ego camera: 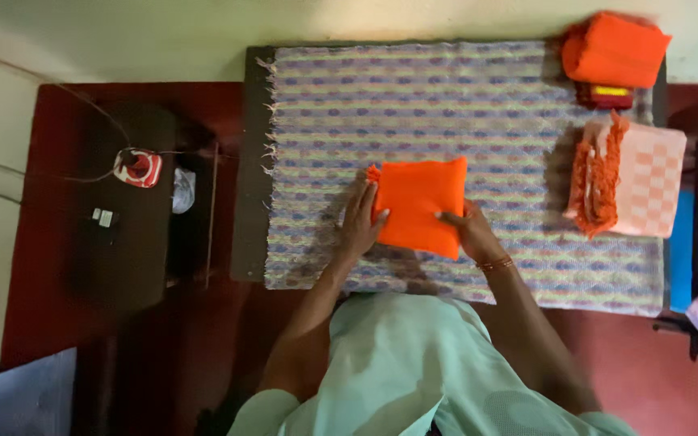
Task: The person folds an orange cloth on a patterned mat, smoothing and aligning it into a compact rectangle. The folded cloth is placed on a stack of similar folded items on the table.
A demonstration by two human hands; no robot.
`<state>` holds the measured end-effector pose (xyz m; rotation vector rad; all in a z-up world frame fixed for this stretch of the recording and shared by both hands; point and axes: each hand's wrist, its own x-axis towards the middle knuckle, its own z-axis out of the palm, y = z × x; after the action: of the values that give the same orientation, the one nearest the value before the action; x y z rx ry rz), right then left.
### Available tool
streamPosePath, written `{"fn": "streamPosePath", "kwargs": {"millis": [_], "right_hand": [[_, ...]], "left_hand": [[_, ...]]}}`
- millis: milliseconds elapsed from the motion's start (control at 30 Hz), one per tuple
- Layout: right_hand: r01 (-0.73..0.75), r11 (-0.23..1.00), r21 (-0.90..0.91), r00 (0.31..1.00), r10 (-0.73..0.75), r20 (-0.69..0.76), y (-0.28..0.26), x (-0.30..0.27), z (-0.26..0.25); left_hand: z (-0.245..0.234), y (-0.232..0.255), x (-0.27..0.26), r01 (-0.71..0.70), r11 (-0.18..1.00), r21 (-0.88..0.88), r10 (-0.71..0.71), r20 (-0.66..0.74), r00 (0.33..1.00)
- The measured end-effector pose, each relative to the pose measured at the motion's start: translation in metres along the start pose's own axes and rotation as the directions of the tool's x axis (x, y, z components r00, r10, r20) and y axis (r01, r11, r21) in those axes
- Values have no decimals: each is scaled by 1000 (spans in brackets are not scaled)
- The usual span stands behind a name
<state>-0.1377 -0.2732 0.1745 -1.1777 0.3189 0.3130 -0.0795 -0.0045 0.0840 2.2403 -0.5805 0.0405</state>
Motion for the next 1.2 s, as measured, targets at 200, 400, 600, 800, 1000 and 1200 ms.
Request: {"fn": "streamPosePath", "kwargs": {"millis": [200, 400, 600, 800, 1000, 1200], "right_hand": [[-24, 908, 419, 957, 142, -253, 50, 1, -34], [-42, 991, 128, 876, 98, -472, 90, -25, -37], [184, 965, 189, 827, -48, -559, 77, -87, -3], [287, 919, 272, 664, 14, -747, 21, -170, -2], [593, 805, 33, 514, -347, -784, -60, -200, -67], [793, 598, -120, 301, -555, -775, -109, -182, -202]], "left_hand": [[-12, 16, 11, -291, 918, 271, 251, 172, 953], [-29, 8, 22, -383, 870, 310, 280, 327, 902], [-22, -4, 25, -302, 937, 175, 246, 283, 927], [-14, -6, 24, -330, 928, 171, 269, 306, 913], [-14, 0, 25, -362, 906, 220, 295, 285, 912], [-12, 5, 23, -353, 898, 263, 280, 279, 919]]}}
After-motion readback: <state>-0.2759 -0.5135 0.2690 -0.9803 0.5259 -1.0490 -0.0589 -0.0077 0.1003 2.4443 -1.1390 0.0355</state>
